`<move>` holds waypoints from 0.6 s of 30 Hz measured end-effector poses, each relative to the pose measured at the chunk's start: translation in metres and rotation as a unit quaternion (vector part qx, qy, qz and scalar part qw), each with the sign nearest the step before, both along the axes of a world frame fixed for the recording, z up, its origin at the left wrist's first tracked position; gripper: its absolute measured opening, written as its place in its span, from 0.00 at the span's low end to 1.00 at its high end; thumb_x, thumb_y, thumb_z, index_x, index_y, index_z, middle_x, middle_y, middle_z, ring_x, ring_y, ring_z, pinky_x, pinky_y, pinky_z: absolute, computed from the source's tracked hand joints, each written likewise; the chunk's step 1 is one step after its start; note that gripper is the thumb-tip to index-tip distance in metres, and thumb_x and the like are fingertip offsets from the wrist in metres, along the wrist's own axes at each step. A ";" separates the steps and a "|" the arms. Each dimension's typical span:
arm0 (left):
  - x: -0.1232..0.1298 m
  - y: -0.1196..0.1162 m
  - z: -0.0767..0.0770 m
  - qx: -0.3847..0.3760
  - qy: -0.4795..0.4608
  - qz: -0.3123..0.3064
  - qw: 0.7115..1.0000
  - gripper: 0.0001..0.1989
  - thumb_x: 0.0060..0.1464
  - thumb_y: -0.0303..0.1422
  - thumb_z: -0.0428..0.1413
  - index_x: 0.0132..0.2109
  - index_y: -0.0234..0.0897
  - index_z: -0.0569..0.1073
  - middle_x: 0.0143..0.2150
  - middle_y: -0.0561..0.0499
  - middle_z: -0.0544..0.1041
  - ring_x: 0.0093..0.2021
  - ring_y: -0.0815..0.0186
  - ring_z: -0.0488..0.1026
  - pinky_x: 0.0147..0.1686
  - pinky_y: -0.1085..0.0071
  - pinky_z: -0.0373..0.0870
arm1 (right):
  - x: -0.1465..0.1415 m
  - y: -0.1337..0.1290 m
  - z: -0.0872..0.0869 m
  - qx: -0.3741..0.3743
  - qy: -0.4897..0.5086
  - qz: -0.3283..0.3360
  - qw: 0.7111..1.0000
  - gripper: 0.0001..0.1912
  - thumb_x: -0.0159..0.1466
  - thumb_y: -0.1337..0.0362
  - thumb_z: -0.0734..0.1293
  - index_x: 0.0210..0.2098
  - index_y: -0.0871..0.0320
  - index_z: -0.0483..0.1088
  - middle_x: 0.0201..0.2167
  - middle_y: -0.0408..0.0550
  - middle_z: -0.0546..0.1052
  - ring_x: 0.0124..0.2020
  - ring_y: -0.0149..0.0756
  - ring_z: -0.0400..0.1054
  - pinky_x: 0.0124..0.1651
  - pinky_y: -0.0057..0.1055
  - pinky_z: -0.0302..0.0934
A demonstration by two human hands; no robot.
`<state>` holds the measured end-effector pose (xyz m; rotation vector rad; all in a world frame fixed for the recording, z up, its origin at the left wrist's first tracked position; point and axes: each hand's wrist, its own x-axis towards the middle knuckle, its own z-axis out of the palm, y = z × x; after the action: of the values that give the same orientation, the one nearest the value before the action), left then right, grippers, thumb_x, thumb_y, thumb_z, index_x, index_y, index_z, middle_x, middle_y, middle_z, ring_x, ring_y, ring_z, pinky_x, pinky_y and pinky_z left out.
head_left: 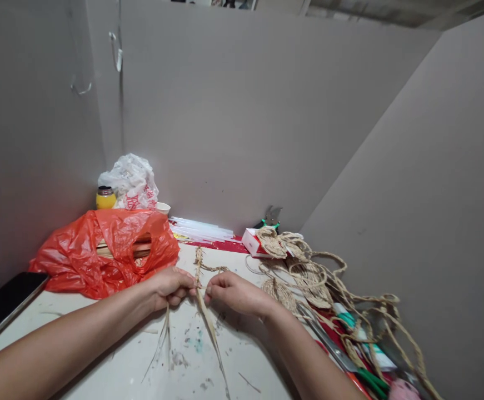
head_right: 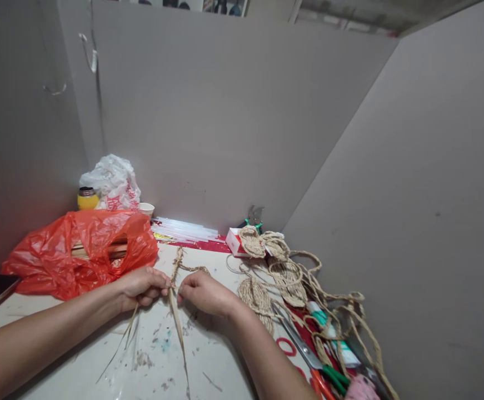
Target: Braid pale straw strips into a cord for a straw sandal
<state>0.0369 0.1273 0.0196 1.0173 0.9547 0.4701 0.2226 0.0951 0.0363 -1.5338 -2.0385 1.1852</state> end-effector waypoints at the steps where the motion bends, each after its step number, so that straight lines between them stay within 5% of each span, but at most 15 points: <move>1: 0.000 0.000 0.000 0.003 0.002 0.001 1.000 0.07 0.31 0.30 0.56 0.22 0.32 0.67 0.16 0.57 0.67 0.12 0.82 0.44 0.14 0.77 0.33 | 0.002 0.001 0.001 -0.002 -0.002 0.008 1.000 0.12 0.54 0.68 0.59 0.24 0.61 0.74 0.16 0.40 0.62 0.21 0.27 0.50 0.25 0.25 0.46; 7: 0.006 -0.002 -0.003 0.034 0.031 0.009 0.999 0.08 0.38 0.30 0.57 0.20 0.34 0.65 0.11 0.60 0.59 0.11 0.80 0.43 0.13 0.76 0.35 | 0.015 0.005 0.004 0.003 -0.011 0.032 0.999 0.13 0.56 0.66 0.59 0.23 0.62 0.74 0.18 0.42 0.66 0.22 0.28 0.54 0.28 0.26 0.49; 13: 0.010 -0.007 -0.008 0.074 0.074 0.040 0.994 0.09 0.41 0.26 0.56 0.19 0.34 0.65 0.12 0.60 0.61 0.10 0.77 0.48 0.13 0.75 0.41 | 0.030 0.013 -0.004 0.161 -0.067 -0.147 0.974 0.11 0.55 0.62 0.60 0.29 0.61 0.72 0.22 0.46 0.70 0.24 0.35 0.61 0.29 0.30 0.54; 15: 0.009 -0.009 -0.009 0.083 0.085 0.047 0.992 0.09 0.42 0.25 0.57 0.19 0.33 0.66 0.11 0.59 0.60 0.10 0.76 0.48 0.13 0.74 0.43 | 0.021 0.012 0.002 0.203 -0.038 -0.195 0.959 0.15 0.57 0.59 0.60 0.37 0.61 0.71 0.22 0.46 0.70 0.23 0.36 0.62 0.28 0.31 0.56; 18: 0.008 -0.014 -0.008 0.106 0.082 0.046 0.990 0.09 0.47 0.29 0.58 0.23 0.31 0.69 0.16 0.58 0.65 0.13 0.75 0.57 0.15 0.75 0.53 | -0.014 0.003 0.019 0.228 0.010 -0.166 0.959 0.17 0.59 0.55 0.59 0.39 0.61 0.70 0.23 0.47 0.71 0.22 0.36 0.63 0.26 0.31 0.57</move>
<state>0.0446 0.1138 0.0118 1.2226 1.1189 0.5803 0.2088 0.0978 0.0554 -1.5321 -1.7812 0.5529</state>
